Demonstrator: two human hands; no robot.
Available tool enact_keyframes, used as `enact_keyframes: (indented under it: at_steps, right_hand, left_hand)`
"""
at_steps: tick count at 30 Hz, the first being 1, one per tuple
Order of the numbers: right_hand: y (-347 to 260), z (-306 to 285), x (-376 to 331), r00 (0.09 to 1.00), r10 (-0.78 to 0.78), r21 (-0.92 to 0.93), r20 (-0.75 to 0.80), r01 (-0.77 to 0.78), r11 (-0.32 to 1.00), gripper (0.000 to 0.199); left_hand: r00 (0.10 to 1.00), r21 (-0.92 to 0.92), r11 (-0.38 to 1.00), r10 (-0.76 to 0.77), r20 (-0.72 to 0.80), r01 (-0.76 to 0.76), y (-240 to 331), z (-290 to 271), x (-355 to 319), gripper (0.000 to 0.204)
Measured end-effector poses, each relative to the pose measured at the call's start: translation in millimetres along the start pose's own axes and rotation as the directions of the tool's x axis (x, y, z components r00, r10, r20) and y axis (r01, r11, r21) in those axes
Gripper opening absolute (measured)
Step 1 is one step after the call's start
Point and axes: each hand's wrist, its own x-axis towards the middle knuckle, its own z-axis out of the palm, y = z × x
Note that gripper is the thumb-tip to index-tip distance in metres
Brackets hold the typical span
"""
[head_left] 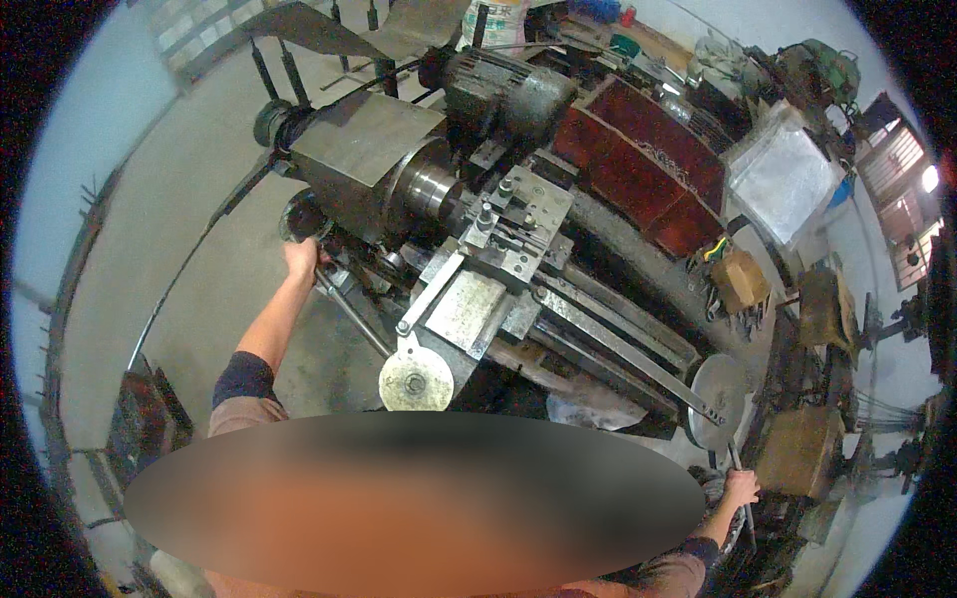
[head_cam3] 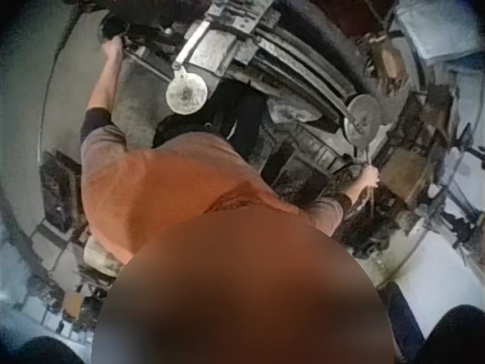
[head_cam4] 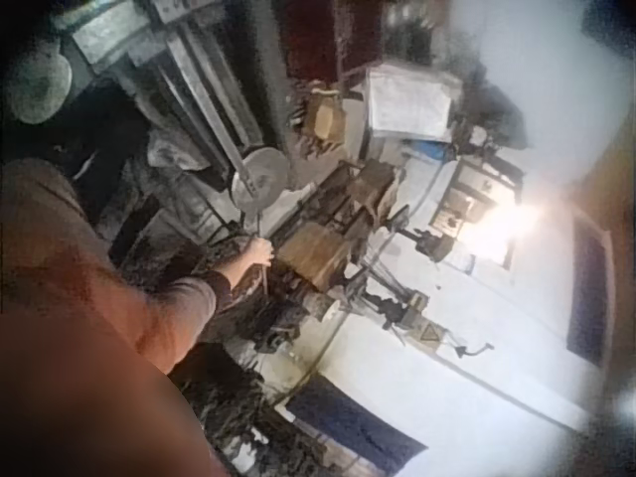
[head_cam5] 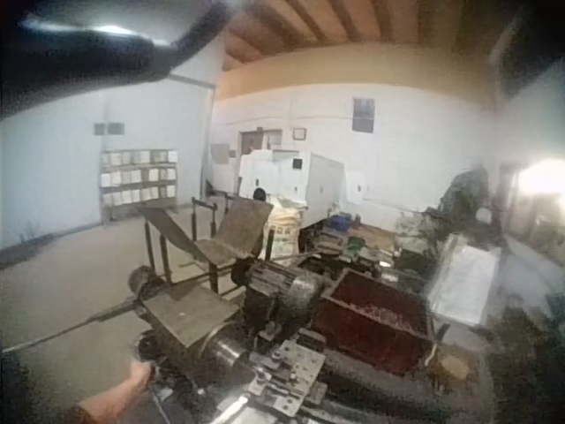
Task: The person operates a metal lathe, repeatedly loading small cylindrical metal pieces, adjusting controls, and removing finished parts. They place the processed pieces into a nearby bin and continue the cycle with new pieces.
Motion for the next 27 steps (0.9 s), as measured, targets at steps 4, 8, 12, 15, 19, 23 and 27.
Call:
enact_keyframes:
  at_steps: [4,8,12,15,19,23,27]
  right_hand:
    - [-9,10,1,0.997,0.078,0.047,0.006,-0.078,0.996,0.036]
    - [-12,21,-36,0.971,0.063,0.026,-0.229,-0.059,0.998,0.045]
    - [-17,25,-114,0.992,0.026,0.442,-0.123,0.032,0.896,0.064]
    - [-33,27,-167,0.983,-0.059,0.569,-0.172,0.148,0.809,0.065]
    - [-48,13,-189,0.997,-0.067,0.659,-0.028,0.069,0.749,0.048]
    - [-58,-24,-181,0.846,-0.298,0.482,-0.442,0.504,0.717,0.035]
    - [-92,-76,-169,0.986,-0.131,0.783,-0.101,0.160,0.601,0.031]
  left_hand:
    - [0.997,-0.067,0.997,0.040,0.072,-0.035,-3,-6,2,0.010]
    - [0.969,-0.061,0.997,-0.036,0.246,0.052,-25,-37,28,0.024]
    - [0.985,0.169,0.978,0.099,0.144,-0.123,-60,-72,59,0.041]
    - [0.931,0.754,0.547,0.197,0.307,-0.364,-81,-75,69,0.048]
    - [0.788,0.768,0.178,0.167,0.593,-0.615,-98,-63,74,0.033]
    - [0.760,0.766,0.143,0.328,0.561,-0.627,-132,-43,84,0.028]
    - [0.777,0.696,0.363,0.411,0.477,-0.619,-182,-10,81,0.024]
